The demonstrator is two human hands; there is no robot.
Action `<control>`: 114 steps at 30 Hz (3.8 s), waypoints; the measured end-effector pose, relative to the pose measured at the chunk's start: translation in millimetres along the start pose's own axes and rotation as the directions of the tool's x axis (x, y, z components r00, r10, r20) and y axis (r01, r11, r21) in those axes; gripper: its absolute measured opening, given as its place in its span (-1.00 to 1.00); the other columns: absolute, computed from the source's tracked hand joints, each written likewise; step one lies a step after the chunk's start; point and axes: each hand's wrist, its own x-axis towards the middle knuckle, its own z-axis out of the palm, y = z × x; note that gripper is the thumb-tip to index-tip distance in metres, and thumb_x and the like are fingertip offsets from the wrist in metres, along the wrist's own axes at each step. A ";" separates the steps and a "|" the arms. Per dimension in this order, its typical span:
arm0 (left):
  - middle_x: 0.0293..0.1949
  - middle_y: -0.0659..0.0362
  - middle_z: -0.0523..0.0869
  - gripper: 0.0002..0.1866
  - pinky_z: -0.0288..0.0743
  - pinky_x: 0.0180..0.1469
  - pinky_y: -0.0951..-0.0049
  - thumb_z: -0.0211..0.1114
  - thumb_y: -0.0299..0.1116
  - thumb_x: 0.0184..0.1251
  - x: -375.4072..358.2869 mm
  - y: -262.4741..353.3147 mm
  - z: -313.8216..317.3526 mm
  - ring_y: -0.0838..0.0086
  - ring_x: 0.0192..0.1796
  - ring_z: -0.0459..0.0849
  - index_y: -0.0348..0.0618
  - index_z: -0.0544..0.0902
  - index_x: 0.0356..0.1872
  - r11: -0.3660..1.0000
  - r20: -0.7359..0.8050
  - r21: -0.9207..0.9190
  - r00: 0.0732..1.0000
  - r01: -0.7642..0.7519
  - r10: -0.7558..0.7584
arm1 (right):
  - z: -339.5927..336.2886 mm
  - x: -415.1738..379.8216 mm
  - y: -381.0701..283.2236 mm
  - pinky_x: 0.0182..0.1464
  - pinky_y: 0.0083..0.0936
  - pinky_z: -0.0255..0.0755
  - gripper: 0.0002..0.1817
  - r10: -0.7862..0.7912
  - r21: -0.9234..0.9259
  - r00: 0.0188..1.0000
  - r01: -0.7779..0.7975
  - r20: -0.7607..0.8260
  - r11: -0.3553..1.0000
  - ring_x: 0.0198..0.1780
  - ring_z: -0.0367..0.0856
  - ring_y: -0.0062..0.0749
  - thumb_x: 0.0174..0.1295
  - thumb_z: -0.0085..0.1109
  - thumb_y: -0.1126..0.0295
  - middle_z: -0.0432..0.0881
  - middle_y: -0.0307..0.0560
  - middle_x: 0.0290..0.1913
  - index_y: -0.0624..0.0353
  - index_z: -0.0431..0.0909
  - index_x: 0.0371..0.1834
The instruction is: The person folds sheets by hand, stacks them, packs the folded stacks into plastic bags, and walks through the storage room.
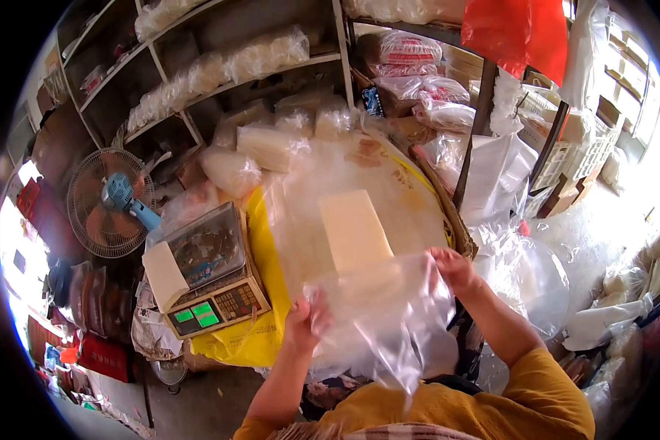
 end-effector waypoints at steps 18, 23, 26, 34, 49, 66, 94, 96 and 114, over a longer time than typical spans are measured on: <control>-0.26 0.12 0.66 -0.71 0.54 -0.18 0.29 0.22 -0.30 0.17 78.7 -72.2 -112.8 0.27 -0.25 0.66 -0.20 0.58 -0.11 0.581 -0.460 0.712 0.887 0.394 -0.038 | -37.8 35.5 58.2 -0.44 -0.52 0.45 -0.78 0.088 -0.356 0.663 -0.503 -0.743 0.787 -0.41 0.56 -0.50 0.23 0.07 0.47 0.56 -0.13 -0.37 0.29 0.50 -0.07; -0.09 0.10 0.64 -0.63 0.51 -0.01 0.29 0.23 -0.37 0.17 39.6 -70.5 -64.5 0.28 -0.07 0.63 -0.17 0.52 0.03 0.771 -0.095 0.637 0.994 0.014 0.060 | -117.9 10.1 114.5 -0.34 -0.52 0.51 -0.73 0.067 0.069 0.873 -0.039 -0.483 0.997 -0.38 0.58 -0.50 0.23 0.08 0.43 0.57 -0.17 -0.34 0.23 0.46 -0.02; -0.09 0.05 0.64 -0.60 0.49 0.01 0.34 0.27 -0.42 0.06 52.0 -108.5 -90.2 0.30 -0.05 0.63 -0.12 0.55 0.01 0.959 -0.205 0.269 0.978 0.088 -0.033 | -57.3 3.5 116.6 -0.24 -0.48 0.54 -0.72 0.059 0.252 0.891 0.063 -0.449 0.966 -0.30 0.59 -0.43 0.27 0.02 0.38 0.58 -0.13 -0.28 0.19 0.45 0.03; -0.19 0.15 0.64 -0.63 0.46 -0.08 0.45 0.08 -0.61 0.05 57.6 -63.1 -111.5 0.38 -0.15 0.60 -0.28 0.53 -0.04 0.175 -0.017 0.983 0.910 -0.061 0.414 | -11.7 0.9 124.0 -0.14 -0.46 0.52 -0.68 -0.046 0.396 0.938 0.190 -0.345 0.898 -0.18 0.57 -0.41 0.28 0.03 0.33 0.57 -0.14 -0.17 0.17 0.43 0.07; -0.32 0.04 0.65 -0.78 0.50 -0.18 0.42 0.07 -0.40 0.26 111.8 -9.0 5.3 0.38 -0.28 0.60 -0.30 0.57 -0.17 0.605 -0.159 0.791 0.923 -0.095 0.352 | -16.5 78.1 61.8 -0.07 -0.41 0.49 -0.67 -0.129 -0.050 0.814 0.122 -0.566 0.991 -0.09 0.59 -0.39 0.29 0.05 0.21 0.59 -0.21 -0.05 0.14 0.46 0.03; -0.19 -0.05 0.63 -0.78 0.44 0.00 0.24 0.22 -0.42 0.06 111.6 -31.9 -62.5 0.08 -0.07 0.59 -0.19 0.61 -0.22 0.035 0.057 0.997 0.956 -0.070 0.288 | -141.4 114.9 124.5 -0.19 -0.16 0.47 -0.75 -0.429 -0.889 0.861 -0.397 -0.274 -0.229 -0.18 0.60 0.10 0.13 0.00 0.36 0.62 0.19 -0.27 0.23 0.56 -0.20; -0.24 0.07 0.62 -0.78 0.46 -0.27 0.37 -0.01 -0.51 0.28 2.1 -25.8 -5.9 0.31 -0.35 0.59 -0.24 0.57 -0.14 -0.140 0.178 0.982 0.862 -0.126 0.474 | 41.1 -6.3 64.8 -0.17 -0.31 0.39 -0.84 -0.152 -0.923 0.955 0.193 0.255 -0.334 -0.29 0.53 -0.16 -0.05 0.17 0.43 0.53 -0.06 -0.42 0.18 0.49 -0.36; -0.20 0.09 0.64 -0.78 0.48 -0.20 0.39 -0.03 -0.54 0.30 -2.6 -23.6 -35.7 0.37 -0.32 0.60 -0.29 0.57 -0.14 0.261 -0.447 0.872 0.891 0.415 0.078 | 43.6 -6.7 64.9 -0.12 -0.32 0.40 -0.82 -0.095 -0.890 0.945 0.257 0.313 -0.377 -0.23 0.52 -0.16 -0.04 0.17 0.44 0.52 -0.04 -0.37 0.19 0.49 -0.33; -0.34 0.12 0.64 -0.73 0.42 -0.02 0.33 0.17 -0.58 0.04 12.9 -88.1 -44.6 0.30 -0.17 0.58 -0.21 0.56 -0.16 -0.103 0.333 0.940 0.814 -0.324 0.477 | 14.1 63.6 97.0 -0.34 -0.28 0.43 -0.85 -0.028 -0.826 0.961 0.220 0.274 -0.518 -0.42 0.58 -0.10 0.01 0.13 0.43 0.57 -0.09 -0.47 0.13 0.40 -0.36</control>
